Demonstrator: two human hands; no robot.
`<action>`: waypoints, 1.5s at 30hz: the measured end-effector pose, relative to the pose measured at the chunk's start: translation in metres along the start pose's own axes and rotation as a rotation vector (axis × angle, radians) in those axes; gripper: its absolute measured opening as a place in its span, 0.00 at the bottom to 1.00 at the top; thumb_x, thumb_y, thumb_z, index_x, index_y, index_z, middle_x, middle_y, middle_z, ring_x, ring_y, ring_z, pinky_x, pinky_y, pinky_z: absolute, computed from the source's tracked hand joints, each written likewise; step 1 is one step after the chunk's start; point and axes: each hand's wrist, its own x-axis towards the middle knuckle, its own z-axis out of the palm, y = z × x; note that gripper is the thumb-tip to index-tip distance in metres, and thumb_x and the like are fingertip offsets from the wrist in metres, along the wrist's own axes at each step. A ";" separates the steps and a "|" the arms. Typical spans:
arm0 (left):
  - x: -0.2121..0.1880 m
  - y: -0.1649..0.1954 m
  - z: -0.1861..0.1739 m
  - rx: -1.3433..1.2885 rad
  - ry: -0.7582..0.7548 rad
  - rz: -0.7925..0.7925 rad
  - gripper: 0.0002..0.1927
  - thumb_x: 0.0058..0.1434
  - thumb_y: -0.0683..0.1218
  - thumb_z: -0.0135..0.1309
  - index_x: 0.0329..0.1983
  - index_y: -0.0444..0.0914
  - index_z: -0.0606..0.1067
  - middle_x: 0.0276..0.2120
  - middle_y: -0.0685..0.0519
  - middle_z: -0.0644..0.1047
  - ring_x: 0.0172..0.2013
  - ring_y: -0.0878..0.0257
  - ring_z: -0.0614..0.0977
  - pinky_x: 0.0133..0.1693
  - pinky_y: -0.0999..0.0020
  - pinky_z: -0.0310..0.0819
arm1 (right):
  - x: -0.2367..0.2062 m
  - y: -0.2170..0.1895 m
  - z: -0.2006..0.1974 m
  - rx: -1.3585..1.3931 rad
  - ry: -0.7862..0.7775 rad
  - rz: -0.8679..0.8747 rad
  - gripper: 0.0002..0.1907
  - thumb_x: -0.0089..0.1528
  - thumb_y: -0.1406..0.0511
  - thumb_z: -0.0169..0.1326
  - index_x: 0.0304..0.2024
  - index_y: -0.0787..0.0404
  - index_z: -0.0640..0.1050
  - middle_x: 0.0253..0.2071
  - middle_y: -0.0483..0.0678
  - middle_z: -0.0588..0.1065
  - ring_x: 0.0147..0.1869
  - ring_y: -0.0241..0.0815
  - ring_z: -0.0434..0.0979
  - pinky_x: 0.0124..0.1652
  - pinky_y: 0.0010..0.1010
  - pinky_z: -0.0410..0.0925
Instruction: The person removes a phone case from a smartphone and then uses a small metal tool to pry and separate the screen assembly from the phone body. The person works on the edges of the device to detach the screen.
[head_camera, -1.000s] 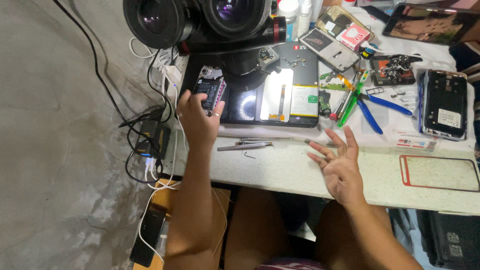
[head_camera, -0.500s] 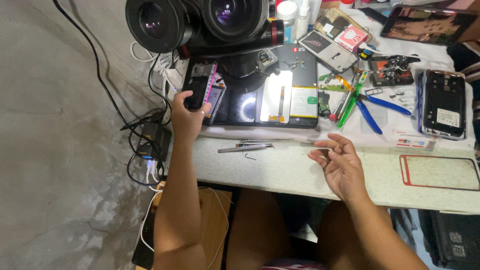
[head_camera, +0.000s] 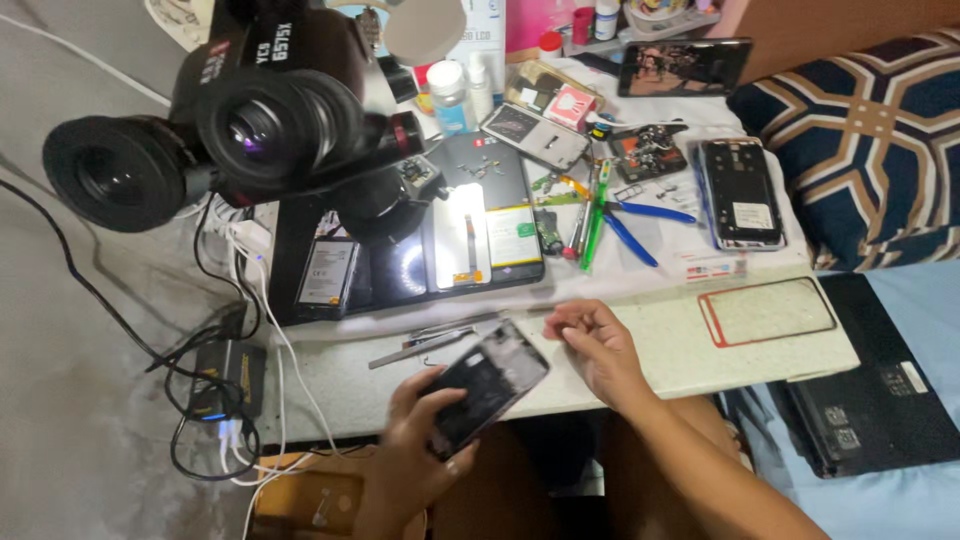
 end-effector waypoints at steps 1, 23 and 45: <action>0.009 0.002 0.008 -0.026 -0.038 0.014 0.32 0.40 0.39 0.71 0.51 0.40 0.74 0.59 0.40 0.71 0.59 0.41 0.73 0.57 0.53 0.71 | -0.002 0.000 0.002 -0.091 0.012 -0.053 0.15 0.66 0.75 0.52 0.56 0.66 0.73 0.53 0.52 0.75 0.59 0.43 0.74 0.63 0.37 0.66; 0.071 -0.006 0.084 -0.137 0.054 0.050 0.47 0.41 0.39 0.75 0.67 0.36 0.69 0.58 0.44 0.68 0.51 0.50 0.78 0.52 0.59 0.77 | -0.012 -0.056 -0.029 -0.647 0.195 -0.075 0.27 0.64 0.73 0.59 0.66 0.61 0.73 0.47 0.39 0.72 0.48 0.26 0.68 0.47 0.17 0.63; 0.065 -0.006 0.090 0.048 0.131 0.063 0.43 0.39 0.45 0.77 0.61 0.41 0.71 0.57 0.45 0.64 0.57 0.48 0.71 0.57 0.56 0.75 | -0.012 -0.067 -0.016 -0.714 0.128 -0.007 0.26 0.67 0.68 0.55 0.68 0.57 0.71 0.42 0.40 0.72 0.45 0.28 0.70 0.47 0.19 0.65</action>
